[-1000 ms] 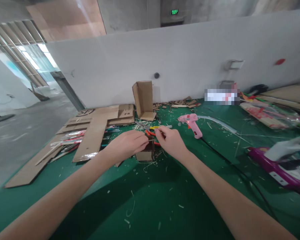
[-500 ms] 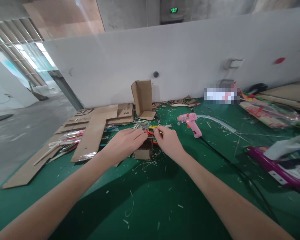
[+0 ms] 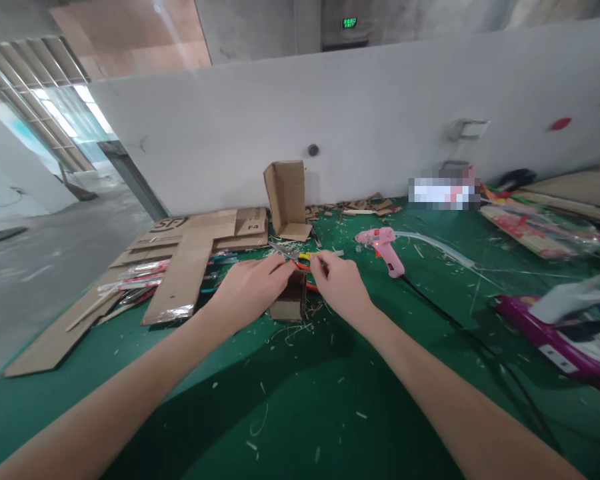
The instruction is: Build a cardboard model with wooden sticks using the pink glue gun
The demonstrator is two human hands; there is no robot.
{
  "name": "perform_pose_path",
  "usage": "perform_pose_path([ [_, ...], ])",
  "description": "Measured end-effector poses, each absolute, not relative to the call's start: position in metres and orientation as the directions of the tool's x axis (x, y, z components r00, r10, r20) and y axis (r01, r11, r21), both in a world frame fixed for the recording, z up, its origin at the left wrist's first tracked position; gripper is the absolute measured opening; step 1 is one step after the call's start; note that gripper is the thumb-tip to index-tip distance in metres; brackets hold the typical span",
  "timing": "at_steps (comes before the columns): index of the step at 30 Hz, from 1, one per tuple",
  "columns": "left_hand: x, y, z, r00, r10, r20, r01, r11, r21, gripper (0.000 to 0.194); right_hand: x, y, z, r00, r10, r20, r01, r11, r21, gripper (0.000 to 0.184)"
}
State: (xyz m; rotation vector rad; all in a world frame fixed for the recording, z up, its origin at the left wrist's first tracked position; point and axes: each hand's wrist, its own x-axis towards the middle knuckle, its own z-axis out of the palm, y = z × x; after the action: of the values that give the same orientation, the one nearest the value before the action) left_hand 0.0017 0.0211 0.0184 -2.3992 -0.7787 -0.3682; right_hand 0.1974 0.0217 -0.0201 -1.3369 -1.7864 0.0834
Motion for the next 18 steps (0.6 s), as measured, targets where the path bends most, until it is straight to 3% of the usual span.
perform_pose_path([
  [3,0.005,0.019,0.019,0.709,0.505,0.492,0.692,-0.634,-0.347,0.021,0.195,0.020,-0.021,-0.067,0.788,0.612,0.748,0.446,-0.492,0.028],
  [9,0.011,0.017,0.023,0.501,0.668,0.550,0.764,-0.640,0.081,0.019,0.189,0.016,-0.022,-0.080,0.736,0.673,0.780,0.466,-0.417,0.028],
  [18,0.001,0.022,0.039,0.349,0.740,0.574,0.799,-0.556,0.231,0.015,0.194,0.013,-0.016,-0.006,0.728,0.686,0.749,0.458,-0.479,0.030],
])
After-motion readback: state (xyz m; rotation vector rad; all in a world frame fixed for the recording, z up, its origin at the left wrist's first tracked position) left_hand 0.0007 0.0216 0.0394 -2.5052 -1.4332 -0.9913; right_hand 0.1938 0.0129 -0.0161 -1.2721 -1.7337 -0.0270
